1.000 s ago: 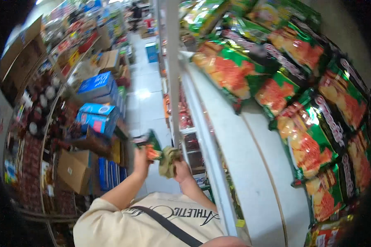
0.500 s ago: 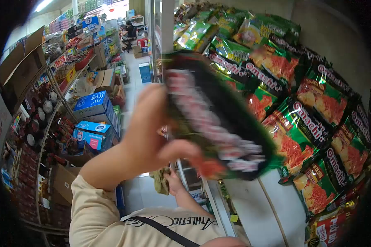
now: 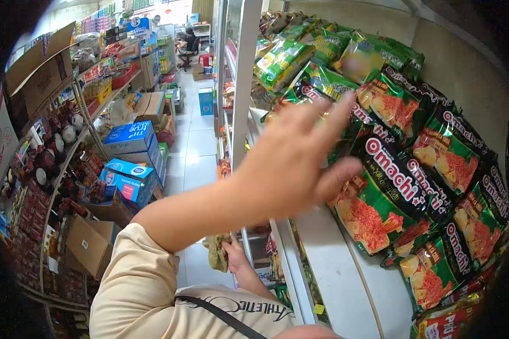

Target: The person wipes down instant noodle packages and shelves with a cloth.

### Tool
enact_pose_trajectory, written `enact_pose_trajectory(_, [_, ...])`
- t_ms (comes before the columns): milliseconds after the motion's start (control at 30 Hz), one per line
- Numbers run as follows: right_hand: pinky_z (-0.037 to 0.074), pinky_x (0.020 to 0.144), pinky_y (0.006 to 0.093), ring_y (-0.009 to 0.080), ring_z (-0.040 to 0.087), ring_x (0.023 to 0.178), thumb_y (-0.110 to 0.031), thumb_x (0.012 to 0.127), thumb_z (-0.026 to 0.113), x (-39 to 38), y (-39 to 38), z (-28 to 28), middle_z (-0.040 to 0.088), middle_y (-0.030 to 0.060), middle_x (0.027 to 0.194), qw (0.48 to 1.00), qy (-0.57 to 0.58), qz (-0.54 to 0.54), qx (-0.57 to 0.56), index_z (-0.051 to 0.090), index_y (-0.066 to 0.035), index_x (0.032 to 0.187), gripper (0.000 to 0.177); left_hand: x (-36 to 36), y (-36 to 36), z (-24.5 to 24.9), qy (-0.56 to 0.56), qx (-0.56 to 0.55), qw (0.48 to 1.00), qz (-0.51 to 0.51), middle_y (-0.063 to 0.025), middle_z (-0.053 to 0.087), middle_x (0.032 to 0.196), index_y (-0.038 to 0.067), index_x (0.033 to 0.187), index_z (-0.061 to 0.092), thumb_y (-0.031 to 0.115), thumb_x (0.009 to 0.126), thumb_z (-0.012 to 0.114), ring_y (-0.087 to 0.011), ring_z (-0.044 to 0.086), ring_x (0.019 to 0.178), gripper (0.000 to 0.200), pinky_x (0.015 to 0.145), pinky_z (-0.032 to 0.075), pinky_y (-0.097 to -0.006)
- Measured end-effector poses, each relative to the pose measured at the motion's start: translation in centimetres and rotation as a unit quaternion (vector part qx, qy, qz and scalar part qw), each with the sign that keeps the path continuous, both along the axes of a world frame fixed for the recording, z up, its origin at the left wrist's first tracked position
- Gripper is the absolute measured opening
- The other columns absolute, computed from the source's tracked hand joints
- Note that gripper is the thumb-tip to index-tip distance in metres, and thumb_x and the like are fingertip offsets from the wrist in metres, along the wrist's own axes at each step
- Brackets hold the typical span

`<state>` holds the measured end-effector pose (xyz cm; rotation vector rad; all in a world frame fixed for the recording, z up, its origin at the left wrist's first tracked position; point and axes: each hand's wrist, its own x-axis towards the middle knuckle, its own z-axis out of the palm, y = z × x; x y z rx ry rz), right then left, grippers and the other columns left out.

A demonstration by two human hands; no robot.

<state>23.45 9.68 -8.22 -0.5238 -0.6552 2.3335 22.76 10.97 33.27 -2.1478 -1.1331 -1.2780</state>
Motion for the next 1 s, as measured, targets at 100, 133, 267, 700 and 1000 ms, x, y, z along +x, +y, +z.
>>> enact_pose_trajectory(100, [0.049, 0.081, 0.0378, 0.0240, 0.057, 0.095, -0.006, 0.090, 0.042, 0.2, -0.3, -0.3, 0.054, 0.0122, 0.107, 1.000, -0.020, 0.012, 0.002, 0.041, -0.007, 0.117, 0.027, -2.5, 3.6, 0.0, -0.042, -0.038, 0.998, 0.028, -0.0264, 0.041, 0.121, 0.004, 0.131, 0.033, 0.042, 0.075, 0.062, -0.0415, 0.042, 0.110, 0.074, 0.093, 0.035, -0.0433])
enact_pose_trajectory(133, [0.049, 0.080, 0.0376, 0.0239, 0.057, 0.095, -0.005, 0.091, 0.040, 0.2, -0.2, -0.1, 0.054, 0.0121, 0.107, 1.000, -0.026, 0.015, 0.009, 0.041, -0.007, 0.117, 0.027, -3.1, 4.4, -0.2, -0.049, -0.070, 0.995, 0.044, -0.0270, 0.039, 0.124, 0.004, 0.132, 0.032, 0.044, 0.074, 0.063, -0.0421, 0.041, 0.113, 0.076, 0.095, 0.034, -0.0432])
enact_pose_trajectory(267, [0.050, 0.079, 0.0369, 0.0236, 0.057, 0.095, -0.006, 0.091, 0.041, 0.2, -0.2, 0.1, 0.054, 0.0116, 0.105, 0.999, -0.031, 0.010, -0.007, 0.042, -0.007, 0.114, 0.023, -3.9, 5.2, -0.9, -0.058, -0.220, 0.973, -0.019, -0.0302, 0.025, 0.134, 0.006, 0.132, 0.032, 0.055, 0.063, 0.069, -0.0426, 0.033, 0.121, 0.092, 0.099, 0.030, -0.0406])
enact_pose_trajectory(700, [0.050, 0.078, 0.0373, 0.0238, 0.058, 0.093, -0.010, 0.091, 0.043, 0.6, -0.3, 2.1, 0.056, 0.0117, 0.104, 0.999, -0.052, 0.010, 0.004, 0.045, -0.004, 0.113, 0.023, -4.9, 1.6, -2.0, -0.266, 0.093, 0.943, -0.174, -0.0219, 0.041, 0.118, 0.007, 0.124, 0.040, 0.020, 0.057, 0.077, -0.0365, 0.046, 0.107, 0.078, 0.092, 0.039, -0.0409])
enact_pose_trajectory(1000, [0.049, 0.080, 0.0404, 0.0285, 0.057, 0.095, -0.011, 0.091, 0.038, 0.7, 0.0, 1.3, 0.054, 0.0148, 0.107, 0.996, -0.035, -0.047, -0.069, 0.041, -0.007, 0.118, 0.027, -12.5, -4.9, -16.5, -0.604, -0.290, 0.695, -0.260, -0.0124, 0.050, 0.113, 0.011, 0.137, 0.019, 0.014, 0.074, 0.054, -0.0195, 0.053, 0.098, 0.072, 0.079, 0.045, -0.0287])
